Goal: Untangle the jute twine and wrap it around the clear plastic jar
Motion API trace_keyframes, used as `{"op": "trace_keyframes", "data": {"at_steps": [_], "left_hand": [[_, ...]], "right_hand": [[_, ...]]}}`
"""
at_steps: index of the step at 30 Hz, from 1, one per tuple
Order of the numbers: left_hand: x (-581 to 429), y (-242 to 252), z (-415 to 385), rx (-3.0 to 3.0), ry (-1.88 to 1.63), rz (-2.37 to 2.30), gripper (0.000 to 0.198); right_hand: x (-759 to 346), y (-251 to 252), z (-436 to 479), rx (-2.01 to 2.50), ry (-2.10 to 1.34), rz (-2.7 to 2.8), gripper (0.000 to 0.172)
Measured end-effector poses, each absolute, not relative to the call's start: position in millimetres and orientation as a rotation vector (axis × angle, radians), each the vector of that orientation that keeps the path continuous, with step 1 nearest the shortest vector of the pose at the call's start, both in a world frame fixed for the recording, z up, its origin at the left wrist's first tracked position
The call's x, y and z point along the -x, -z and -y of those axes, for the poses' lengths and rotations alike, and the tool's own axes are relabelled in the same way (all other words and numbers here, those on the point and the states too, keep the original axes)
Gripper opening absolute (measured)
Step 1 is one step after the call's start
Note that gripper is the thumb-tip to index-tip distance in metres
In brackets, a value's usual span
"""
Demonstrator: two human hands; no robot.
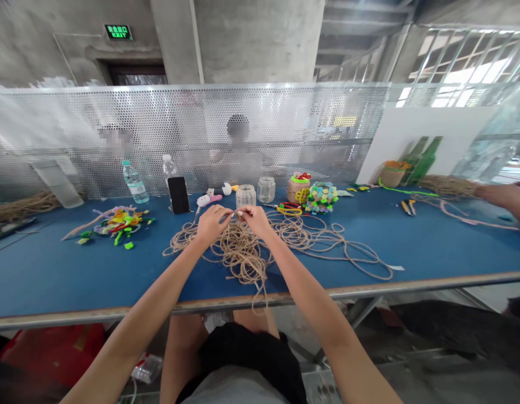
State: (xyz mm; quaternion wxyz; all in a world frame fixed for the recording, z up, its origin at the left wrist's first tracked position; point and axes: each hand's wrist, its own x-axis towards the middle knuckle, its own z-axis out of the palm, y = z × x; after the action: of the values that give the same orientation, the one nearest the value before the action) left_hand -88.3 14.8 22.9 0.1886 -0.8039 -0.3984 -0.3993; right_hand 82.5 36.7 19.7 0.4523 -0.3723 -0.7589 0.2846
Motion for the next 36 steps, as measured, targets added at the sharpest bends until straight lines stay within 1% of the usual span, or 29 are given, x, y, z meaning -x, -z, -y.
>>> {"op": "trace_keyframes", "data": {"at_steps": [4,11,27,31,36], "left_hand": [[89.0,-22.3,-14.6,2.253,1.068,1.071,0.019],[87.2,-21.0,-15.5,2.272,0.955,1.008,0.018],[80.6,-17.9,-11.0,2.210,0.932,1.040,0.018],[81.1,-18.6,-9.6,2.203,0.947,1.033,0.018],[84.4,-19.0,-10.3,2.223,0.968,0.986,0.018]], "right_hand": [[-80.9,-17.9,-36.8,0.950,-0.607,1.875,0.024],[-79.7,-15.2,-37.4,0.964,-0.531,1.894,0.025],[-92.1,-22.8,-37.5,1.030,-0.415,1.996,0.024],[-96.2,-21.8,-41.8,1.066,-0.431,1.915,0.025],[-94.0,-25.3,-37.2,1.012,-0.571,1.925,0.024]]}}
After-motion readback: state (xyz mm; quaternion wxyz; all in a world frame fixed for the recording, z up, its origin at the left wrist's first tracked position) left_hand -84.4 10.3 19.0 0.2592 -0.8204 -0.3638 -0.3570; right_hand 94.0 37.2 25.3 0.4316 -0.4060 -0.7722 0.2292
